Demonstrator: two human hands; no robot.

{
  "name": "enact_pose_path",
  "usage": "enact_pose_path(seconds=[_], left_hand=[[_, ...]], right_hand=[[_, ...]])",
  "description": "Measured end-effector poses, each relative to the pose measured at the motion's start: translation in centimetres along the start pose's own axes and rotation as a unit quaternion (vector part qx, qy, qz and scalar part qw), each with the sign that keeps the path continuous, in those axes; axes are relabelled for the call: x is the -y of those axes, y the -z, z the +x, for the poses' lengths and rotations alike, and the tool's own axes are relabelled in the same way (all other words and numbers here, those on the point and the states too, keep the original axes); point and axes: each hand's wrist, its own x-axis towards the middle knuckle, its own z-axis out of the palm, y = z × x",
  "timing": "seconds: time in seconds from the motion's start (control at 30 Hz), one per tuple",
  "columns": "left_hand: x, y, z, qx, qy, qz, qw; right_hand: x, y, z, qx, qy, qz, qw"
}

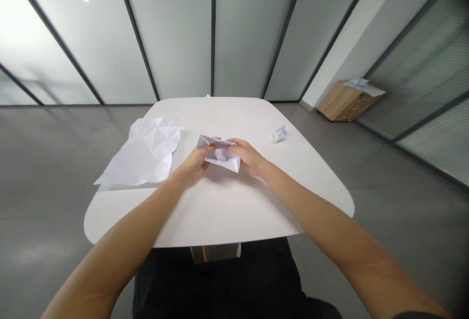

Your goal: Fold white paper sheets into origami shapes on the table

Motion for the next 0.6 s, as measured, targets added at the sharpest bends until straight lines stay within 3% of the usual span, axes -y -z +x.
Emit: enact_pose_path(seconds=[0.17, 0.4, 0.6], left_hand=[[-0.3, -0.3, -0.2, -0.019, 0.0, -0.007, 1.0], [-0.7, -0.4, -0.5, 0.006, 0.008, -0.004, 1.0], [-0.5, -0.1, -0.8, 0.073, 0.025, -0.02, 0.997]], right_hand=[[0.1, 0.0, -0.5, 0.023, 0.023, -0.055, 0.998], [0.5, 0.3, -0.6, 0.036, 0.006, -0.008, 0.999], [-0.7, 0.7, 0.1, -0.023, 0.098, -0.168, 0.981]])
